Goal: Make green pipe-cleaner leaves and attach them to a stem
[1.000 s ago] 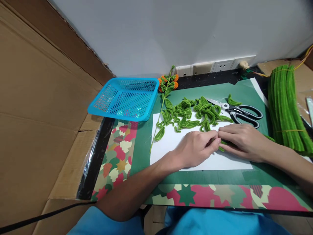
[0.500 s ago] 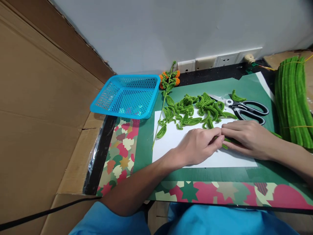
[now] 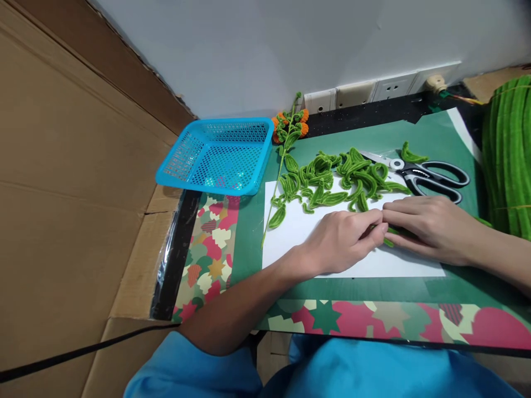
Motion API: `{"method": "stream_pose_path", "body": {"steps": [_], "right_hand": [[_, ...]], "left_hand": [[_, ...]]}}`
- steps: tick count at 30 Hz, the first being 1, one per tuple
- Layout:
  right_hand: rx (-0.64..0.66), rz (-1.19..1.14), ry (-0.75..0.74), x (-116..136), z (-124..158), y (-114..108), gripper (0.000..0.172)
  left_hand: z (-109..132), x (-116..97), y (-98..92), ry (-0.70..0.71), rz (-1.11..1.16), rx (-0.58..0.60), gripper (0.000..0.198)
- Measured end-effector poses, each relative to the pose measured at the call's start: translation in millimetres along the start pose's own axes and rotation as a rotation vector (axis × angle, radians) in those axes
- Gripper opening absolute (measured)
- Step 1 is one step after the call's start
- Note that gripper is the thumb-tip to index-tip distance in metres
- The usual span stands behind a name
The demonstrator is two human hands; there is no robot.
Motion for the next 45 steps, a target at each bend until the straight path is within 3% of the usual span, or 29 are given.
{"method": "stream_pose_path", "body": {"steps": [45], "right_hand": [[0.009, 0.101, -0.055, 4.9, 1.7, -0.9, 0.023]], "left_hand": [[-0.2, -0.8, 1.9, 0.042, 0.025, -0.032, 0.031]]}}
Point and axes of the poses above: each hand's wrist, its own z-axis away from the middle knuckle, its own y-axis out of the palm, x = y × z, the point moved 8 cm from there along -z, towards the middle knuckle, and after that the axes turned 15 degrees about y, right-handed, at the moved point
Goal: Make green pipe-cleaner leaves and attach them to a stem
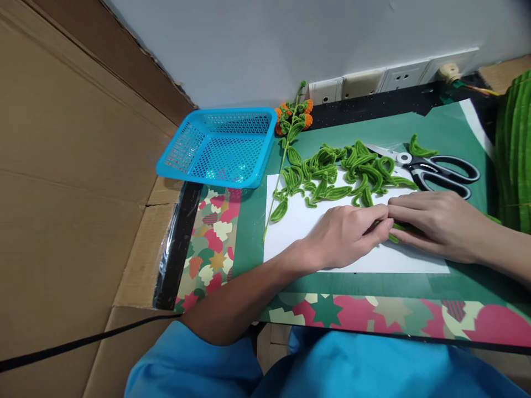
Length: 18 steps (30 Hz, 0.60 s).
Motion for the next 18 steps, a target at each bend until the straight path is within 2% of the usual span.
{"method": "stream_pose_path", "body": {"steps": [8, 18], "right_hand": [[0.004, -0.071, 0.042, -3.5, -0.3, 0.3, 0.025], [0.033, -0.031, 0.053, -0.3, 0.0, -0.3, 0.025]], "left_hand": [[0.1, 0.6, 0.4, -0.002, -0.003, 0.010, 0.031], [-0.3, 0.4, 0.0, 0.013, -0.003, -0.003, 0.032]]}}
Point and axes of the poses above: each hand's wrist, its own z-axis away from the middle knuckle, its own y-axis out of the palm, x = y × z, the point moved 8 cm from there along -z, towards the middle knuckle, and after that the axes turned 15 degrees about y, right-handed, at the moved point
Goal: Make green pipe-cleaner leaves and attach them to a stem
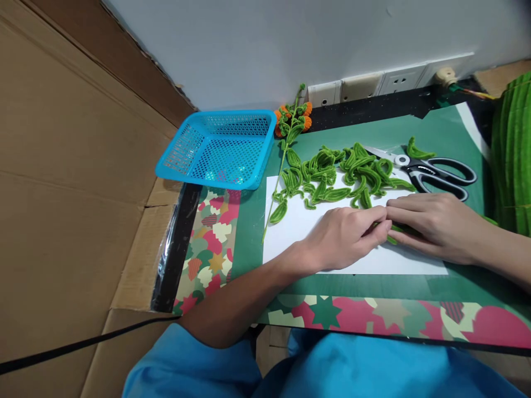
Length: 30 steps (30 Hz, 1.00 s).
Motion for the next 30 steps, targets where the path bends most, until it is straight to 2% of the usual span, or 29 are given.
{"method": "stream_pose_path", "body": {"steps": [15, 30], "right_hand": [[-0.004, -0.015, 0.018, -2.7, -0.4, -0.5, 0.026], [-0.012, 0.025, -0.049, 1.2, 0.9, -1.3, 0.020]], "left_hand": [[0.4, 0.3, 0.9, -0.022, -0.008, 0.029, 0.031], [0.2, -0.3, 0.0, -0.027, 0.011, 0.016, 0.032]]}}
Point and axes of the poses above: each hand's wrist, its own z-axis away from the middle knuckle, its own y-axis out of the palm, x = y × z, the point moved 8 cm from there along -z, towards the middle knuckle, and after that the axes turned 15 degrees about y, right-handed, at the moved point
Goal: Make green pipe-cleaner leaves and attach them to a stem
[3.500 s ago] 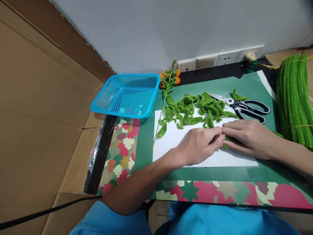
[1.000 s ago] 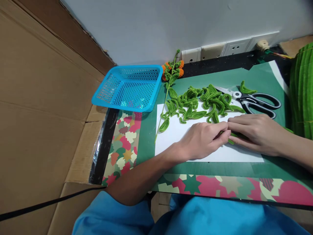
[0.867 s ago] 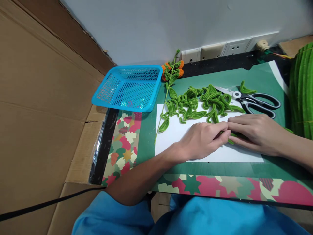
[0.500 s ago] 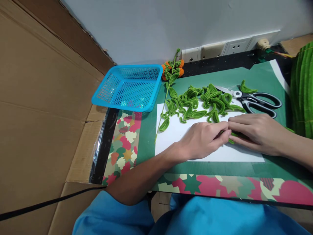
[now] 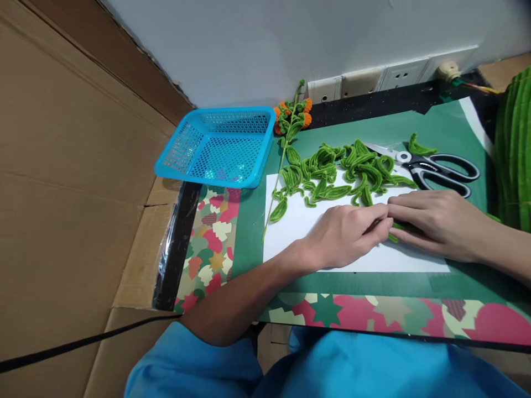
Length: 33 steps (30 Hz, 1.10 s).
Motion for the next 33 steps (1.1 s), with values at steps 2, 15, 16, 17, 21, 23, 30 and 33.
{"method": "stream_pose_path", "body": {"steps": [2, 15, 16, 17, 21, 23, 30, 33], "right_hand": [[0.005, 0.000, 0.007, -0.9, -0.2, 0.9, 0.021], [-0.004, -0.016, 0.015, -2.4, -0.5, 1.3, 0.022], [-0.008, -0.021, 0.015, -2.6, -0.5, 1.1, 0.022], [-0.010, -0.023, 0.015, -2.7, -0.6, 1.0, 0.022], [-0.010, -0.008, 0.008, -1.5, -0.9, 0.6, 0.022], [-0.008, -0.004, 0.006, -0.8, -0.9, 0.6, 0.021], [-0.009, -0.017, 0.014, -1.8, -0.6, 1.5, 0.022], [-0.008, -0.024, 0.016, -1.9, -0.7, 1.2, 0.022]], "left_hand": [[0.0, 0.2, 0.0, -0.002, 0.000, -0.004, 0.032], [-0.4, 0.4, 1.7, -0.011, -0.038, 0.031, 0.032], [-0.4, 0.3, 1.8, -0.011, -0.037, 0.033, 0.032], [-0.3, 0.4, 1.7, -0.011, -0.035, 0.033, 0.031], [-0.1, 0.1, 0.4, -0.003, -0.020, 0.007, 0.032], [0.0, -0.2, 0.2, 0.000, -0.017, 0.003, 0.032], [0.0, -0.1, 0.9, -0.006, -0.037, 0.029, 0.032], [0.0, 0.2, 0.8, -0.003, -0.036, 0.025, 0.032]]}}
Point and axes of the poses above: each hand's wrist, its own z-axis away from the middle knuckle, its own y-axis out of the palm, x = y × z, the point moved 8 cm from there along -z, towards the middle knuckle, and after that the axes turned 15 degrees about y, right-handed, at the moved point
